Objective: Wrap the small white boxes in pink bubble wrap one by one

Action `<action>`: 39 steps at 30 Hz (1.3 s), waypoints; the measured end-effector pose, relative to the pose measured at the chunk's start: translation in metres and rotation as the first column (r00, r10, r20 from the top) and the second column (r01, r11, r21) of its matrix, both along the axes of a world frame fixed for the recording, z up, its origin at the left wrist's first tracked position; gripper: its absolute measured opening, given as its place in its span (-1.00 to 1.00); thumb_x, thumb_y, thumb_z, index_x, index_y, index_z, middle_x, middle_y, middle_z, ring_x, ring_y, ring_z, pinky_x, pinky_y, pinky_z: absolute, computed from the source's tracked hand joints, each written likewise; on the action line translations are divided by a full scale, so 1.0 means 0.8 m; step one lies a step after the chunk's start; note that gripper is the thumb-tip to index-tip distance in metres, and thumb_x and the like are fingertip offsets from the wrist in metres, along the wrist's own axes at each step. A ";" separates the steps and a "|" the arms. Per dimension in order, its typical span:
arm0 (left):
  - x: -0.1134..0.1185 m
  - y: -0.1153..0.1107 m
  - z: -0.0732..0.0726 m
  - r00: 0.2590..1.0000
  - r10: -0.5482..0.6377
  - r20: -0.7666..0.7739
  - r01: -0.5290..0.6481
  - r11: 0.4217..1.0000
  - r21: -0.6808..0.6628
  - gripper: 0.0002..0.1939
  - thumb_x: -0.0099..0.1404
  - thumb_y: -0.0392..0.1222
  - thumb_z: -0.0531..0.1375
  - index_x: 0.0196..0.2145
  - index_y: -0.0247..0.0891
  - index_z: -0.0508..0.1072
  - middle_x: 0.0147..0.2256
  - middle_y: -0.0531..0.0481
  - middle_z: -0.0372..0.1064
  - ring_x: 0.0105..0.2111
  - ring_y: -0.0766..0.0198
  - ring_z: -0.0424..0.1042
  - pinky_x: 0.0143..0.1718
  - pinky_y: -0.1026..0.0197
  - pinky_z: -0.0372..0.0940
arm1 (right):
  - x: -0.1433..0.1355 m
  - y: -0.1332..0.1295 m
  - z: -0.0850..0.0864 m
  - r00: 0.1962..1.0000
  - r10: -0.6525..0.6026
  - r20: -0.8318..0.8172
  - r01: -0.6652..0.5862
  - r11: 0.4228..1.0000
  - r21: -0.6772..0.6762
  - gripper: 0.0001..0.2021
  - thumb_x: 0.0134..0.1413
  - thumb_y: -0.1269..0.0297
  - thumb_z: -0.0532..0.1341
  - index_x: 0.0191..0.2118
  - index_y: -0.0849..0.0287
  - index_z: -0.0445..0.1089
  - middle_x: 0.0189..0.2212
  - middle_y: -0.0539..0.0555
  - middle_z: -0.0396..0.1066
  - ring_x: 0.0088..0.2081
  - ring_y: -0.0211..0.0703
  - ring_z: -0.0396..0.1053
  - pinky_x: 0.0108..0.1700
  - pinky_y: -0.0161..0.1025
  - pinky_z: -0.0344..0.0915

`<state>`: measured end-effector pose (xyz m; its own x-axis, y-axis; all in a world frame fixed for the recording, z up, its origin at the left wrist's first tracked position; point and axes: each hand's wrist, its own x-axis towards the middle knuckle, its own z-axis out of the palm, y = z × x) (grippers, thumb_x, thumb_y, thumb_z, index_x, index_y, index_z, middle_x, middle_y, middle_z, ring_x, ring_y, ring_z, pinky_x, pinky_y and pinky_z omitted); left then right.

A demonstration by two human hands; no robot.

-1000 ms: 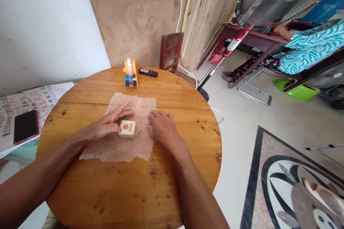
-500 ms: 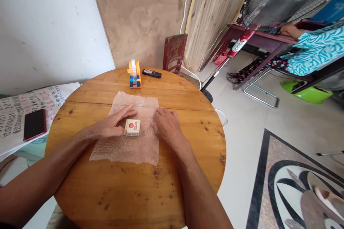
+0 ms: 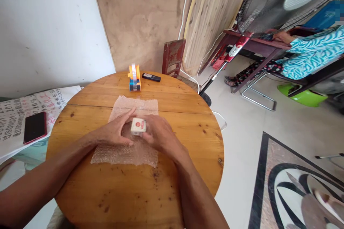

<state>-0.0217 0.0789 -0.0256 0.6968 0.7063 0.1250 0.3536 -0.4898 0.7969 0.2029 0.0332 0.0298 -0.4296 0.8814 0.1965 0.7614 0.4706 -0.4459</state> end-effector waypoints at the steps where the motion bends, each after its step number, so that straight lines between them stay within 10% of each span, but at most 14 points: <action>1: 0.001 0.001 -0.003 1.000 -0.010 -0.017 0.011 0.999 0.040 0.31 -0.03 0.06 0.42 0.40 -0.25 -0.36 0.31 -0.34 0.04 0.31 -0.20 -0.02 0.28 -0.21 -0.12 | 0.011 0.000 0.008 0.997 -0.076 0.000 0.076 0.997 0.005 -0.58 0.03 0.34 0.23 0.07 0.17 0.36 -0.01 0.18 0.48 -0.02 0.02 0.42 0.01 -0.08 0.31; 7: 0.001 0.002 -0.006 0.998 -0.045 -0.052 0.051 0.990 0.134 0.28 -0.03 0.03 0.42 0.40 -0.22 -0.31 0.27 -0.28 0.13 0.27 -0.19 0.01 0.25 -0.20 -0.11 | 0.104 0.003 0.012 0.849 -0.526 0.042 0.524 0.850 0.055 -0.57 0.07 0.22 0.21 0.09 0.12 0.36 -0.03 0.17 0.49 -0.08 0.08 0.46 -0.08 -0.04 0.36; 12: 0.000 0.001 -0.001 0.997 -0.057 -0.053 0.063 0.990 0.128 0.27 -0.03 0.04 0.42 0.40 -0.24 -0.28 0.25 -0.28 0.15 0.23 -0.19 0.06 0.23 -0.17 -0.06 | 0.132 -0.007 -0.012 0.798 -0.584 0.148 0.588 0.809 0.023 -0.34 0.02 0.21 0.25 0.26 0.22 0.17 0.14 0.29 0.35 0.15 0.21 0.31 0.11 0.10 0.29; 17: 0.000 0.002 0.000 0.996 -0.071 -0.061 0.078 0.989 0.124 0.25 -0.04 0.10 0.41 0.40 -0.26 -0.22 0.26 -0.31 0.12 0.25 -0.21 0.04 0.24 -0.19 -0.07 | 0.067 -0.038 -0.004 0.914 -0.403 -0.038 0.403 0.898 0.174 -0.48 0.17 0.11 0.16 0.21 0.19 0.24 0.15 0.29 0.32 0.19 0.10 0.27 0.18 0.10 0.24; 23: -0.002 0.003 0.000 0.996 -0.073 -0.049 0.079 0.990 0.116 0.26 -0.05 0.22 0.39 0.39 -0.29 -0.19 0.35 -0.37 -0.12 0.31 -0.27 -0.07 0.29 -0.21 -0.13 | -0.025 -0.011 -0.024 0.996 -0.070 0.048 0.065 0.993 0.096 -0.45 0.10 0.44 0.06 0.25 0.23 0.17 0.21 0.27 0.26 0.24 -0.03 0.21 0.25 0.04 0.17; 39: -0.010 0.006 0.011 0.872 0.137 -0.470 -0.026 0.972 0.235 0.36 -0.12 0.45 0.27 0.38 -0.37 -0.22 0.39 -0.39 -0.31 0.38 -0.27 -0.33 0.33 -0.22 -0.30 | -0.001 0.030 -0.060 0.960 -0.110 0.257 0.102 0.994 0.044 -0.42 0.25 0.11 0.07 0.28 0.37 0.16 0.31 0.29 0.10 0.32 0.09 0.04 0.32 0.01 -0.03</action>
<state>-0.0301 0.0837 -0.0169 0.6502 0.7578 -0.0549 0.7106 -0.5809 0.3969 0.2019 0.0575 -0.0181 -0.3740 0.9198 0.1184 0.8950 0.3915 -0.2141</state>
